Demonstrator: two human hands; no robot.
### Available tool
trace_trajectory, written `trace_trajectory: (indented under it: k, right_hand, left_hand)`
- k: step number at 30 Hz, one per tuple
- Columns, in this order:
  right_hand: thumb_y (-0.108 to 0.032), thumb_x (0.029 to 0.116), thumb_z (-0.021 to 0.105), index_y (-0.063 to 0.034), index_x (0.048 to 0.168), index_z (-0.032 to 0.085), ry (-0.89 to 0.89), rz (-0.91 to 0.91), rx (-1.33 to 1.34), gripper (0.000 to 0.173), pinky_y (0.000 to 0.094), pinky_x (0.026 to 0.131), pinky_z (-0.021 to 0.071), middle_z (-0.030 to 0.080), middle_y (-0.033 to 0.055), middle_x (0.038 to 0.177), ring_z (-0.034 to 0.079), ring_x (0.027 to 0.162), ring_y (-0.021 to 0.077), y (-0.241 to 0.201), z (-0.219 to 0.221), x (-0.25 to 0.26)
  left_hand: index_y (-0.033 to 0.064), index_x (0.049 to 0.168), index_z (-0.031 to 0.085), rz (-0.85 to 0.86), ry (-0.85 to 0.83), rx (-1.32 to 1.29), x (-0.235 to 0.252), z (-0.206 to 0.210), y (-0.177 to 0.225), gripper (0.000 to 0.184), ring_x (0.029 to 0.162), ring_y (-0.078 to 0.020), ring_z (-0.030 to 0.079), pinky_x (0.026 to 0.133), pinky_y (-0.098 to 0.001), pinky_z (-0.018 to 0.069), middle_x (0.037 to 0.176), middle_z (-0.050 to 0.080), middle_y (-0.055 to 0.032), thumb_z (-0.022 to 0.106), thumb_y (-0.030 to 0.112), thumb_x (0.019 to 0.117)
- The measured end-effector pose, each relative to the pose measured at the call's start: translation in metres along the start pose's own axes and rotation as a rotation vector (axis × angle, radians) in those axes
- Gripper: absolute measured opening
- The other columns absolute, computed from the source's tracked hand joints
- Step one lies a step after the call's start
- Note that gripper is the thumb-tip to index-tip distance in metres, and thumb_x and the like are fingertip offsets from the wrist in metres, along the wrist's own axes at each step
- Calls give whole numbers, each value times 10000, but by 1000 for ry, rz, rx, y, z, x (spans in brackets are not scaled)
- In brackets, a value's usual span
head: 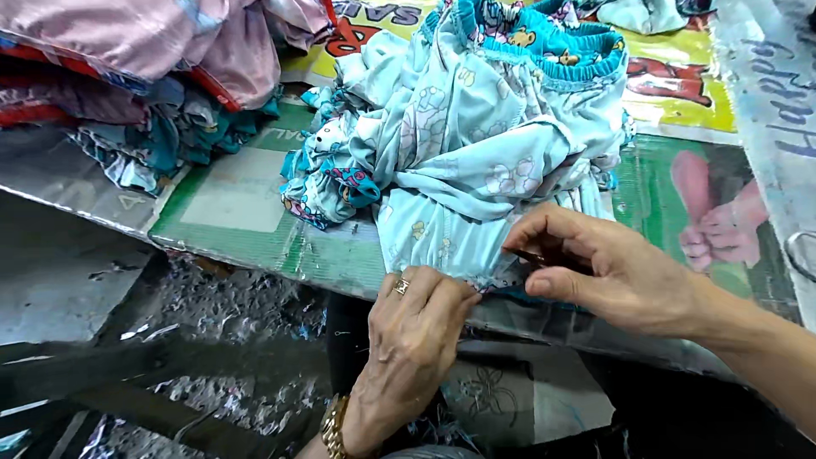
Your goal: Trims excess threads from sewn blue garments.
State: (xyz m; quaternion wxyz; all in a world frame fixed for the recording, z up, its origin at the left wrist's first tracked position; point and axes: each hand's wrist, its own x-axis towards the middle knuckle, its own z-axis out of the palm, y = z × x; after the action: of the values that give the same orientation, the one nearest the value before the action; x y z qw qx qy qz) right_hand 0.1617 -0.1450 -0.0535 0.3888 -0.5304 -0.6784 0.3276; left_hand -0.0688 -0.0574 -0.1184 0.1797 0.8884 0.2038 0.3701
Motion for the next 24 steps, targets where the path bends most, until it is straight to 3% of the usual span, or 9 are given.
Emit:
trace_trajectory:
  k: [4,6,8,13,17,24]
  right_hand:
    - [-357,998,646,-114,1139,642,18,-35,-200,281,60,640,471,611,-99,853,551,732,-93,3,8,-15]
    - [-328,994,653,-110,1132,673,44,-58,-297,259,74,679,498,658,-81,905,586,778,-80,1,11,-18]
    - [-308,984,656,-114,1116,708,76,-109,-434,240,129,701,534,696,-48,954,638,823,-32,0,16,-20]
    - [-266,1022,619,-92,1095,718,144,-249,-704,213,261,581,489,686,46,865,650,736,130,-1,28,-24]
    - [-222,1026,628,-68,1098,728,206,-290,-753,197,289,585,496,705,80,863,667,742,175,0,32,-25]
    - [-200,1033,614,-75,1080,731,219,-303,-755,178,293,598,498,722,76,871,678,757,171,3,34,-23]
  left_hand:
    - [127,962,705,-39,-15,-96,-5,-4,2,191,846,-87,603,801,-291,428,878,682,-1,593,262,1037]
    - [142,956,693,-63,11,-131,-7,-3,5,160,871,-68,604,823,-274,426,884,680,16,606,258,1023]
    - [150,953,683,-67,49,-174,-9,0,8,127,881,-53,608,840,-263,430,883,676,25,626,251,1004]
    - [153,941,681,-85,147,-247,-12,7,15,100,857,-31,598,856,-255,434,864,666,42,646,235,985]
    - [161,930,701,-50,193,-207,-13,13,18,103,831,-44,610,872,-287,433,840,678,38,664,244,978]
    - [145,932,696,48,217,-71,-12,19,21,98,785,-80,591,895,-349,400,815,651,10,653,219,980]
